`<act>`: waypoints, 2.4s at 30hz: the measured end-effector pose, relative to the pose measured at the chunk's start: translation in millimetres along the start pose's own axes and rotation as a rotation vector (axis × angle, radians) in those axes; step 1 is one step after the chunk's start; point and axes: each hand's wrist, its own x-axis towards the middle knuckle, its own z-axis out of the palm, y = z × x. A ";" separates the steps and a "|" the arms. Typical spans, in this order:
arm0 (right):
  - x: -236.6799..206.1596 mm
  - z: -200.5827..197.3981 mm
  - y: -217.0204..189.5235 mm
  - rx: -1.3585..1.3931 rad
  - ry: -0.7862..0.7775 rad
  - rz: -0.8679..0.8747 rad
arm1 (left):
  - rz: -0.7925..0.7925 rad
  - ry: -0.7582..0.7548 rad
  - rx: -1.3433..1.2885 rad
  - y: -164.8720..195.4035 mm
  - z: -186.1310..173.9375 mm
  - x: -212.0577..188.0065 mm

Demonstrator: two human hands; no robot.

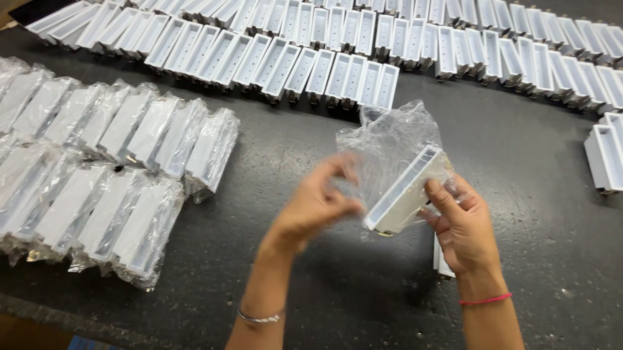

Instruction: The person wraps individual white plastic components in clear plastic bags by hand. They pick up a component, place it into a bag, fold the bag around it, and set the wrapped item aside. The process is repeated multiple times.

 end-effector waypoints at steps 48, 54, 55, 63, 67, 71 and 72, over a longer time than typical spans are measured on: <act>4.1 -3.3 27.8 -0.434 -0.296 0.083 | 0.075 0.263 0.215 -7.0 35.1 -0.5; 1.9 -3.1 23.3 -0.430 -0.394 0.112 | -0.138 -0.054 -0.214 -6.6 32.9 -2.5; 1.9 -1.9 22.9 -0.427 -0.399 0.099 | -0.138 -0.099 -0.260 -8.1 34.2 -2.7; -7.7 18.6 1.4 -0.822 -0.129 -0.232 | -0.045 0.155 -0.047 -14.5 49.7 -3.3; -19.2 20.4 -25.5 -0.689 -0.126 -0.420 | 0.030 0.223 0.217 -10.1 59.2 -7.2; -23.0 25.4 -28.0 -0.727 -0.003 -0.437 | -0.004 0.191 0.359 -10.8 68.2 -10.1; -22.6 25.5 -26.5 -0.760 0.009 -0.437 | -0.012 0.175 0.448 -12.3 69.4 -9.9</act>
